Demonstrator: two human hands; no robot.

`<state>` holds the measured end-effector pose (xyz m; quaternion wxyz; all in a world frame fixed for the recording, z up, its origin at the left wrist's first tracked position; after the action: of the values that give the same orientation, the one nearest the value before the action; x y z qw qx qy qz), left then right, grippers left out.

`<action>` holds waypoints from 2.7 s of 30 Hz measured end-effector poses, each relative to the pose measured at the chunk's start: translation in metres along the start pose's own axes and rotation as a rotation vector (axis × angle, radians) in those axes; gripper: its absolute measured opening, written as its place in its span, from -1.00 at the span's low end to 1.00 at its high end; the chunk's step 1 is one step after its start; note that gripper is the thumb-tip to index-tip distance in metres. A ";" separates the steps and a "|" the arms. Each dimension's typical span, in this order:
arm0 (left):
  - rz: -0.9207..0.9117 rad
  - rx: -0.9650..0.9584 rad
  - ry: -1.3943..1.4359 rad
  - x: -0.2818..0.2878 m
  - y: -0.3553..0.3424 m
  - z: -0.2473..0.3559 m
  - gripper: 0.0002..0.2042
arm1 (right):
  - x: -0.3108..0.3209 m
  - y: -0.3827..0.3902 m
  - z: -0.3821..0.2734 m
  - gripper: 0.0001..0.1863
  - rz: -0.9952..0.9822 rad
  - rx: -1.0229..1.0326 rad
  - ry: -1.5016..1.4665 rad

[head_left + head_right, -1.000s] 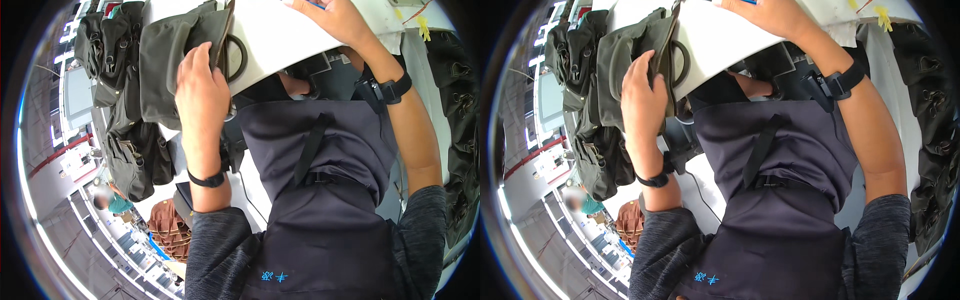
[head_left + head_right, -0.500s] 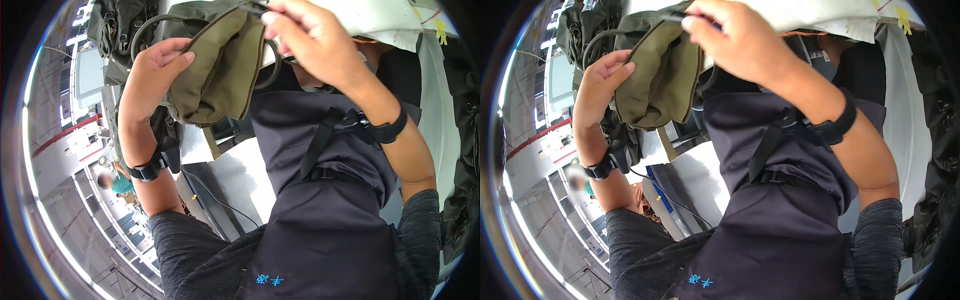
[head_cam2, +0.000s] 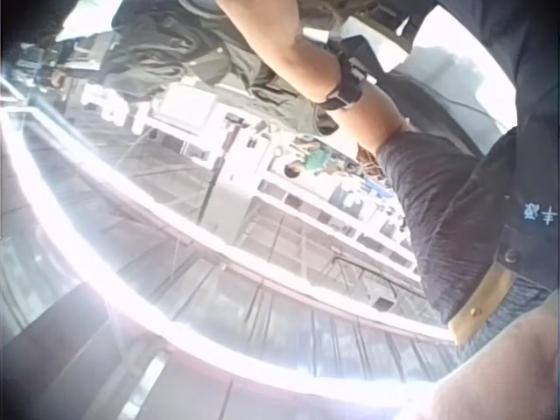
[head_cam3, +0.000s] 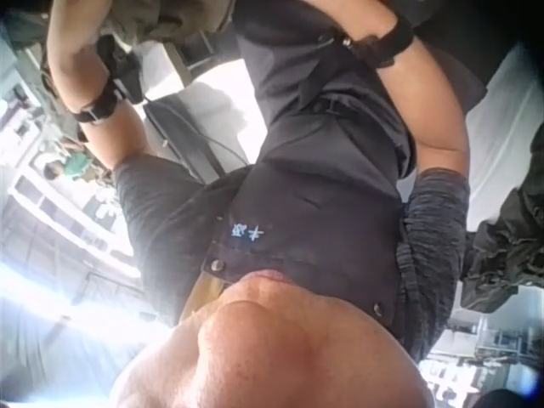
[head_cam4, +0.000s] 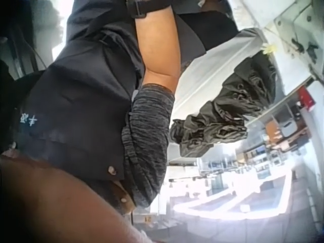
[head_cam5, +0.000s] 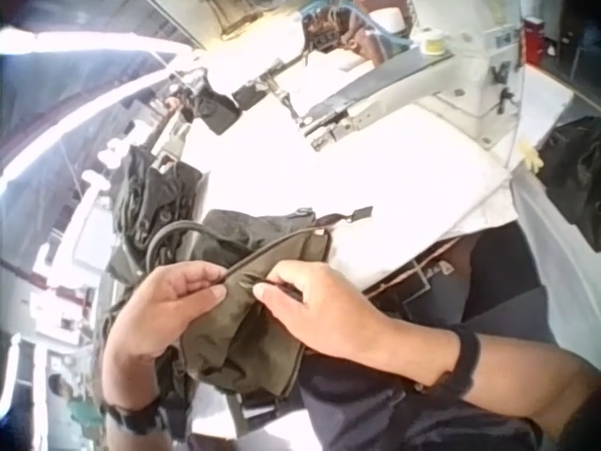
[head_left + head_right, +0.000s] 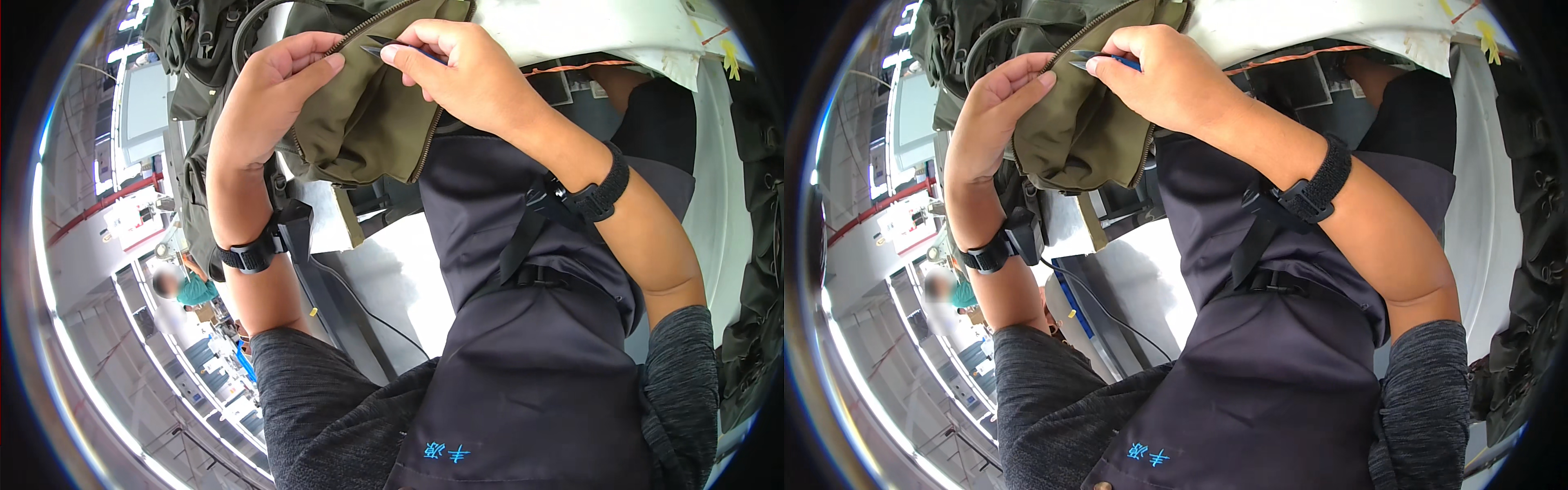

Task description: Sewing and assembling fabric bags using an industrial sewing machine and hand tools.

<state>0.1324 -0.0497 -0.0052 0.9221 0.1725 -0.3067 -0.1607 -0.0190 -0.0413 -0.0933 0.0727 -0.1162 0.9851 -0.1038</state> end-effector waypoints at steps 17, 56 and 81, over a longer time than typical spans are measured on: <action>0.015 -0.050 0.018 0.000 0.000 -0.007 -0.68 | -0.004 -0.002 0.000 -0.62 0.070 0.023 -0.021; 0.701 -0.599 -0.566 -0.078 0.042 0.000 -0.73 | 0.027 0.032 0.024 -0.89 -0.194 -0.325 0.018; 0.209 -0.926 -0.564 -0.050 -0.131 0.157 -0.35 | 0.222 -0.028 -0.029 -0.62 0.137 0.444 1.242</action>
<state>-0.0283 -0.1806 0.0322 0.7947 -0.3320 -0.4548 -0.2266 -0.2318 -0.1171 -0.0859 -0.4802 0.0459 0.8042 -0.3473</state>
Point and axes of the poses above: each hand's wrist, its own y-axis away from the middle knuckle, its own x-axis out of the back of the hand, z = x × y, the point moved 9 cm from there along -y, towards the middle knuckle, and after that the axes turned 2 degrees about x, right-handed, at the moved point
